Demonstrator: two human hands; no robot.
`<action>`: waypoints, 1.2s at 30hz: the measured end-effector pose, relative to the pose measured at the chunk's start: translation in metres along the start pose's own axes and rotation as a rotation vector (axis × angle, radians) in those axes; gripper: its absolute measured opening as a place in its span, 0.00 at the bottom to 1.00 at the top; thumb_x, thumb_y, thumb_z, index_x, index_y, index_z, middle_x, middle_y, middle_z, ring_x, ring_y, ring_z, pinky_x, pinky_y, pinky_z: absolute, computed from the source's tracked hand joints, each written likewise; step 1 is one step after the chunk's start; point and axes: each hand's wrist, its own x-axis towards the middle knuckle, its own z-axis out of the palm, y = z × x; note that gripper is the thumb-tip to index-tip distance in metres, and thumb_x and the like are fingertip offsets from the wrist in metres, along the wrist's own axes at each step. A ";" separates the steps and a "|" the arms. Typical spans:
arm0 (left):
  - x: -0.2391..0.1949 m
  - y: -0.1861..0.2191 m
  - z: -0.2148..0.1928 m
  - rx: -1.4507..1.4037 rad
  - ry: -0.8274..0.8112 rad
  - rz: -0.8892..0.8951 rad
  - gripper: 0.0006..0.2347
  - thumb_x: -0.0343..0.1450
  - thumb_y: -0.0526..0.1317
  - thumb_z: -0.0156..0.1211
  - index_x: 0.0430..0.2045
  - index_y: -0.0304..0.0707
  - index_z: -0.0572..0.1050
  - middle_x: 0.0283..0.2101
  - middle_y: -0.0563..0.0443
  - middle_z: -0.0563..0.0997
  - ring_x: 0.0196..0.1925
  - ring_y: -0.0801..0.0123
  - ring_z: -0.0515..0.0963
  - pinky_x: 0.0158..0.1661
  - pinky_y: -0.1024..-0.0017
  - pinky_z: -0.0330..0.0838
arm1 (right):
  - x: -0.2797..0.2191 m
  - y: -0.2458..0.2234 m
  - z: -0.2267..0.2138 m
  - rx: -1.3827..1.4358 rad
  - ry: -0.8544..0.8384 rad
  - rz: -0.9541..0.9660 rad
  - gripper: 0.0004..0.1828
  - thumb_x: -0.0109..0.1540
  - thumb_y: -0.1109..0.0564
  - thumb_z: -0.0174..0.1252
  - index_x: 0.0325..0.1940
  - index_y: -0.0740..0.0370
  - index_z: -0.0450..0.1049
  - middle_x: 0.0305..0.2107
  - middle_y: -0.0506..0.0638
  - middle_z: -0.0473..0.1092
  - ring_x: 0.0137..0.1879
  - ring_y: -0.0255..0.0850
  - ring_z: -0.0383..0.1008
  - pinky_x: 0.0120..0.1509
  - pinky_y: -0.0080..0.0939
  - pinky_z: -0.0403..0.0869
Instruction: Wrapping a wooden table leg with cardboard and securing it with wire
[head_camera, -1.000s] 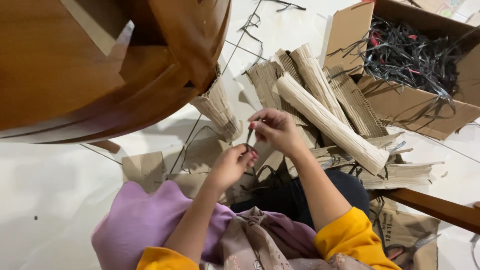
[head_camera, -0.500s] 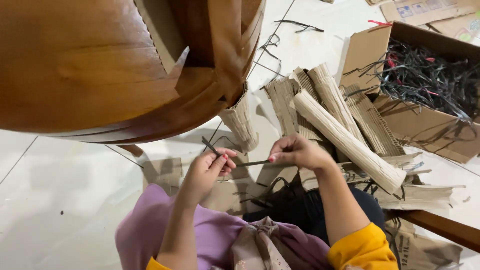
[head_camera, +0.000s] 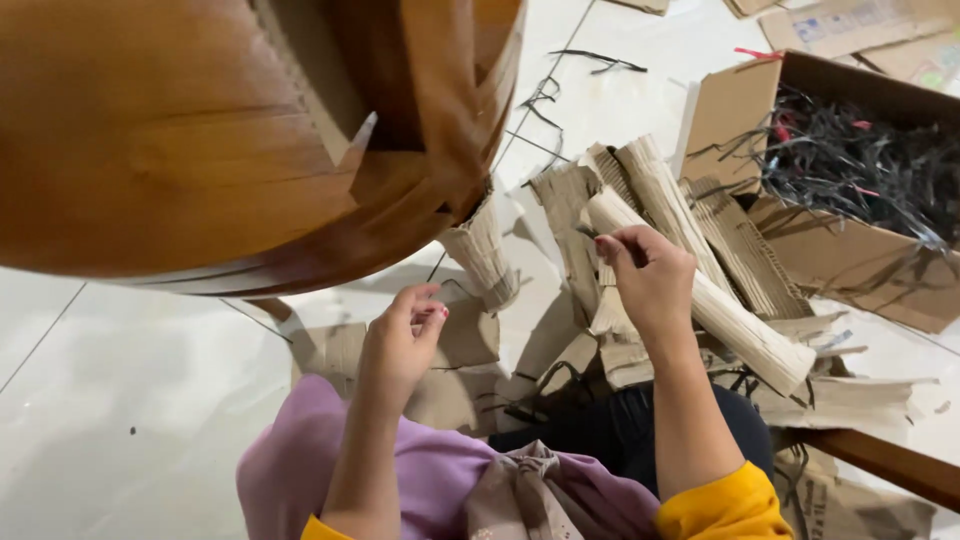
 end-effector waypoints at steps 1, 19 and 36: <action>-0.002 0.003 -0.003 -0.002 0.009 -0.007 0.13 0.72 0.39 0.62 0.51 0.47 0.77 0.41 0.49 0.87 0.43 0.61 0.87 0.44 0.65 0.83 | 0.002 0.000 0.008 0.002 -0.010 -0.006 0.02 0.64 0.52 0.70 0.36 0.46 0.83 0.22 0.40 0.77 0.32 0.31 0.79 0.42 0.30 0.77; 0.096 -0.083 0.092 -0.792 -0.060 0.008 0.17 0.80 0.44 0.46 0.55 0.28 0.74 0.53 0.43 0.72 0.60 0.58 0.71 0.61 0.51 0.67 | 0.038 -0.080 0.108 0.667 -0.471 -0.383 0.12 0.61 0.74 0.59 0.30 0.61 0.80 0.23 0.47 0.73 0.35 0.34 0.69 0.43 0.38 0.76; 0.029 -0.020 0.058 -0.785 0.531 0.235 0.09 0.78 0.40 0.57 0.45 0.35 0.80 0.42 0.49 0.82 0.45 0.73 0.75 0.50 0.65 0.74 | -0.006 -0.017 0.129 0.803 -0.064 -0.409 0.03 0.68 0.65 0.60 0.42 0.69 0.75 0.36 0.60 0.73 0.25 0.34 0.69 0.29 0.32 0.71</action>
